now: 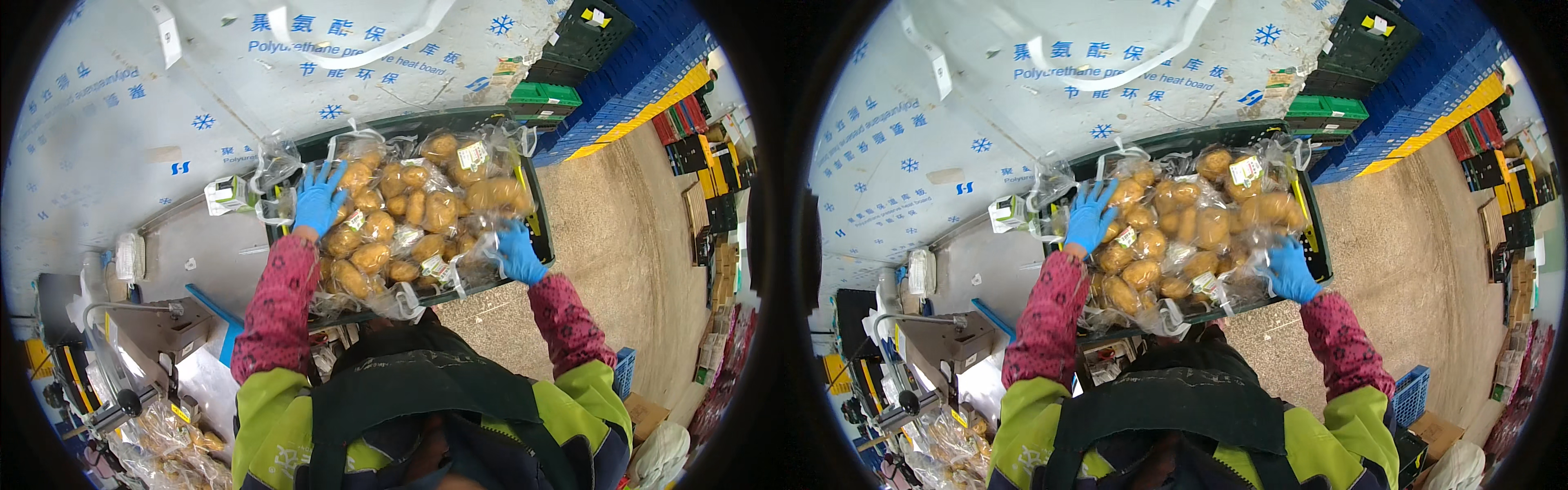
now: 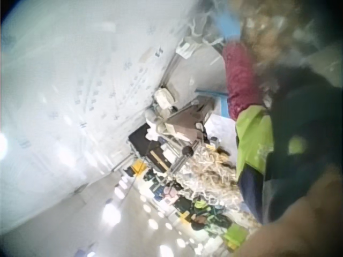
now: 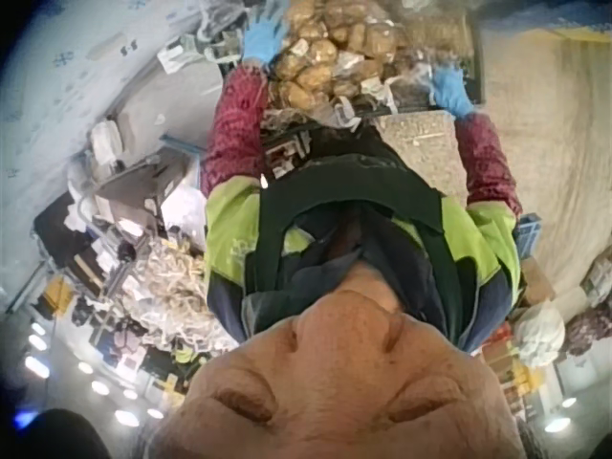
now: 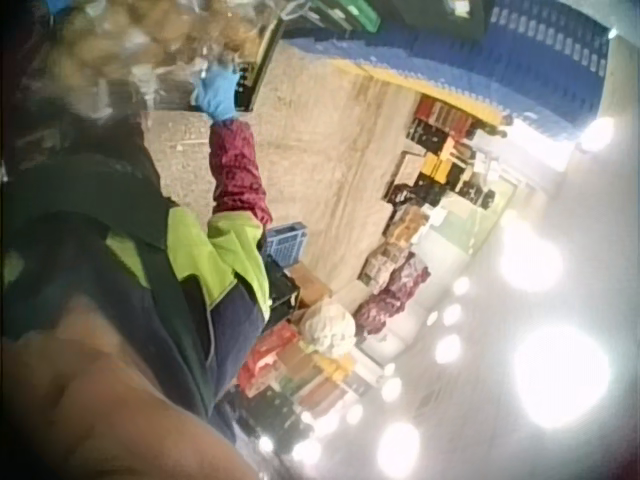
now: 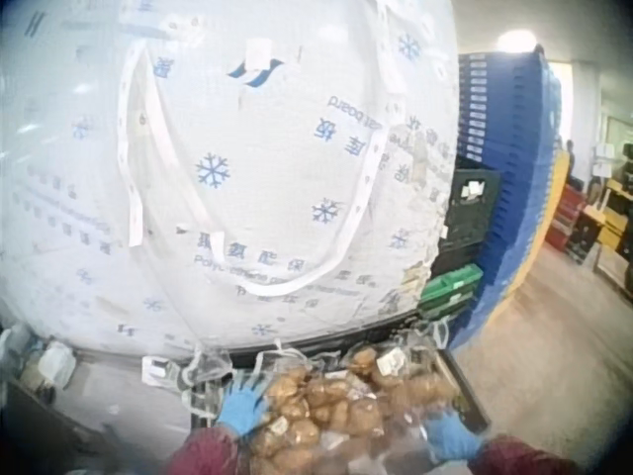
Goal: The person places potatoes into clear plastic bags, seals them using a heat sealer, and stacks the sealed bags into a black crate. The person then carries the crate across the warehouse floor.
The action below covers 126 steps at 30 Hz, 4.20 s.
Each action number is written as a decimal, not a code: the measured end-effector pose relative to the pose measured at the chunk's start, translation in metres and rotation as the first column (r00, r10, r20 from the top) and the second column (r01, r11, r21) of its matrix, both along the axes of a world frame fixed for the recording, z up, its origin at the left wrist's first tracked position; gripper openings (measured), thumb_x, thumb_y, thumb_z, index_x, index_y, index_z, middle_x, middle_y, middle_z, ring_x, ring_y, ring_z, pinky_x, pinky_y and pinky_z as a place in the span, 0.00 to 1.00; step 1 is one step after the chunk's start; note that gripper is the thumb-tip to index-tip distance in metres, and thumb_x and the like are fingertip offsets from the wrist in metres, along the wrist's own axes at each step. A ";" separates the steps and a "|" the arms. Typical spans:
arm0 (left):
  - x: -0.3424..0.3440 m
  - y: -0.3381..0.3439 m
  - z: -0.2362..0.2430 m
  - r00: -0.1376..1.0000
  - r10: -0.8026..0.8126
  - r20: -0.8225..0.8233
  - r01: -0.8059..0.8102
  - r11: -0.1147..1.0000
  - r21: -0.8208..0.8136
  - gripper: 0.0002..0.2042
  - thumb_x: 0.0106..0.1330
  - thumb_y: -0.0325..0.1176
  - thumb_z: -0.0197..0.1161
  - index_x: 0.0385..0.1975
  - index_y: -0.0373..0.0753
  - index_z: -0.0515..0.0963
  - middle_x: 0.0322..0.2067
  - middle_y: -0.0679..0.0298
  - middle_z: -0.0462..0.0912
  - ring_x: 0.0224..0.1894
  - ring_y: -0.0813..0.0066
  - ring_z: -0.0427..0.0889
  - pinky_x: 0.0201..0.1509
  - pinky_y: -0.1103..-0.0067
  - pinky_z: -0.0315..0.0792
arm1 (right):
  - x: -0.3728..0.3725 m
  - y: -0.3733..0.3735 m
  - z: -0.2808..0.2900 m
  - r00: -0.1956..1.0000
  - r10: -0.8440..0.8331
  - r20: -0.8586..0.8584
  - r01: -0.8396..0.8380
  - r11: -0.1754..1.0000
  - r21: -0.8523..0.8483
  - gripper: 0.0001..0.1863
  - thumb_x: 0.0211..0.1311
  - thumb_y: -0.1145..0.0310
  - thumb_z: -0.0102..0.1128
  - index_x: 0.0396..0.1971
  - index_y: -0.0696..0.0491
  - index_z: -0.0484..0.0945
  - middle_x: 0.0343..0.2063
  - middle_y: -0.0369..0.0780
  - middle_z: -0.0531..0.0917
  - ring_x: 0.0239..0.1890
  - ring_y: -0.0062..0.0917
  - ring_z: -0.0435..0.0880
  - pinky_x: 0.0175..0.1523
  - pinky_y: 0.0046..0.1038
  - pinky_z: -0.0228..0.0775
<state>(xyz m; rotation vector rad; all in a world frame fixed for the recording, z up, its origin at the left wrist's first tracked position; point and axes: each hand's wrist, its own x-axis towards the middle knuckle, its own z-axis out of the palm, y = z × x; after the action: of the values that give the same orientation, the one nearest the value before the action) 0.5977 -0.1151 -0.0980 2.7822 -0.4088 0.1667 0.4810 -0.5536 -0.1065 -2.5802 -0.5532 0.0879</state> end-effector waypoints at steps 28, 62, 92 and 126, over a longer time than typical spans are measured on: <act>0.009 0.013 -0.059 0.962 0.165 -0.218 -0.259 0.805 -0.533 0.24 0.67 0.40 0.51 0.63 0.46 0.64 0.64 0.56 0.63 0.67 0.57 0.58 0.71 0.68 0.49 | 0.050 0.060 0.041 0.861 -0.347 0.371 0.367 0.930 0.017 0.26 0.50 0.67 0.63 0.52 0.48 0.72 0.51 0.38 0.72 0.59 0.39 0.61 0.61 0.44 0.49; 0.006 -0.125 -0.030 0.888 -0.104 -0.448 0.086 0.995 -0.060 0.32 0.42 0.45 0.73 0.47 0.39 0.69 0.36 0.46 0.79 0.38 0.49 0.79 0.41 0.63 0.74 | 0.060 0.110 -0.011 0.942 -0.284 -0.181 0.329 0.888 0.321 0.44 0.34 0.72 0.73 0.59 0.48 0.65 0.58 0.46 0.64 0.61 0.45 0.61 0.67 0.38 0.54; -0.114 -0.060 0.018 0.934 -0.200 -0.297 0.235 0.968 0.089 0.36 0.53 0.41 0.66 0.65 0.63 0.60 0.65 0.59 0.58 0.69 0.52 0.52 0.69 0.47 0.38 | 0.157 0.256 0.009 0.988 0.130 0.087 -0.104 0.963 -0.249 0.37 0.46 0.64 0.67 0.59 0.53 0.64 0.50 0.47 0.71 0.51 0.39 0.72 0.50 0.39 0.66; -0.083 0.069 -0.042 0.663 0.659 -0.357 -0.676 0.320 -0.664 0.15 0.60 0.26 0.61 0.46 0.34 0.73 0.30 0.64 0.77 0.26 0.75 0.75 0.33 0.79 0.72 | 0.062 -0.032 0.013 0.717 -0.676 0.169 0.696 0.708 -0.122 0.29 0.61 0.59 0.58 0.58 0.60 0.66 0.46 0.54 0.78 0.46 0.46 0.78 0.47 0.39 0.71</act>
<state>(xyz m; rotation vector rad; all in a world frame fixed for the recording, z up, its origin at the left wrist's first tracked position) 0.5144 -0.0460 -0.1401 1.8865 0.7449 0.3923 0.5431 -0.5855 -0.0936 -2.8013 0.4424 -0.2806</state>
